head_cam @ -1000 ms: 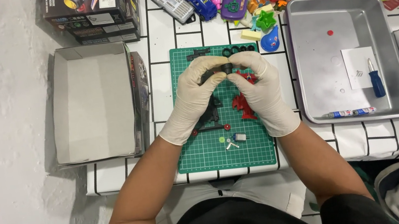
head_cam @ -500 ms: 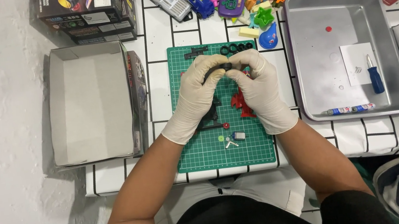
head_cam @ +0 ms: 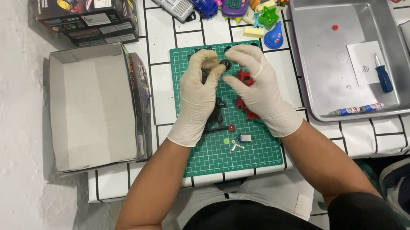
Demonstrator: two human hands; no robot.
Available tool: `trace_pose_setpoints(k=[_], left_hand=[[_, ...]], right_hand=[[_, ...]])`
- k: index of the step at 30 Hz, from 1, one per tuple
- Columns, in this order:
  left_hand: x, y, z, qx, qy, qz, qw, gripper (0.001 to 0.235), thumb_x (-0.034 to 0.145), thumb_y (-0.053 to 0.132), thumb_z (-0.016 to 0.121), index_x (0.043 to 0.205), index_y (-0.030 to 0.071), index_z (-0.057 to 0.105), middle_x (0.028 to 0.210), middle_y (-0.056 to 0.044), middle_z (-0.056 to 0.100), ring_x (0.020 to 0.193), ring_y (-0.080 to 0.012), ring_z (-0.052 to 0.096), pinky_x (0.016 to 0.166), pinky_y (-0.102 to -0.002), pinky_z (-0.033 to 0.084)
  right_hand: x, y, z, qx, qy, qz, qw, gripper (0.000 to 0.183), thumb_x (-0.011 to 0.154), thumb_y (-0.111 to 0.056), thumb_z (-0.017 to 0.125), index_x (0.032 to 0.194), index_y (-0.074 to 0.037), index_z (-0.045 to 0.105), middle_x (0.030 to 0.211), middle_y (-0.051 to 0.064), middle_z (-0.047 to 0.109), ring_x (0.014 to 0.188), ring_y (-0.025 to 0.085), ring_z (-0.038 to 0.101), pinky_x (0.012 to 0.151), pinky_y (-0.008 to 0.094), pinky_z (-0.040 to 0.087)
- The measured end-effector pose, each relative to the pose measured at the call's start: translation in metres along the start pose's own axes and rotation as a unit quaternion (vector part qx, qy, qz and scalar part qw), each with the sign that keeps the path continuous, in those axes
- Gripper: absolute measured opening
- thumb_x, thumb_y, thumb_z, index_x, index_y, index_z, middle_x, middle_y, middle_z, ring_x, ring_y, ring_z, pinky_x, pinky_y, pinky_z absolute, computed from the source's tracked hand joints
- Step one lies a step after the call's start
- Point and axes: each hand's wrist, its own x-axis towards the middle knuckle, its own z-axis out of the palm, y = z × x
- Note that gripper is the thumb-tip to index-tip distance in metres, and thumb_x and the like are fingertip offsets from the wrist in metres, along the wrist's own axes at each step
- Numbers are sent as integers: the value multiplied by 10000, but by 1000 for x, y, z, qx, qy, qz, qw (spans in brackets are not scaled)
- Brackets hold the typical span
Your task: Assembling a toy car chassis by installing gears, shafts, and other small components on a cutting mat.
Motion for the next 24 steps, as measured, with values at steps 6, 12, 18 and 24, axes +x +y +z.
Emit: trace_pose_setpoints(k=[6,12,18,24], left_hand=[[2,8,-5,19,-28,47,998,258,1062,275,548,1208,118,693,1216,-158,692,1143,-286,676,997,-409,537],[12,1,-16,117,28,88,989,141,1035,110,590,1147,77,671,1144,-100,658,1167,-282,627,1065,-410,469],[13,-19,-13,152,20,109,982,99,987,59,650,1063,76,712,1047,-76,653,1131,-259,616,1070,-401,442],[22,-41,-7,272,-53,139,951,77,971,103,674,1021,124,730,974,-28,663,1056,-242,624,1007,-402,457]], right_hand=[[3,11,-6,-19,16,46,999,327,895,104,764,1188,-24,692,1123,145,652,1044,325,684,915,452,572],[2,53,-9,-200,-88,97,971,225,835,-81,859,1007,-181,753,995,-5,676,1000,236,648,898,372,506],[1,51,1,-311,-171,12,935,77,865,-132,800,924,-175,774,991,6,721,1026,232,632,862,373,468],[2,66,-31,-233,-65,100,965,316,876,62,569,992,-156,766,1065,80,682,1080,336,633,951,425,507]])
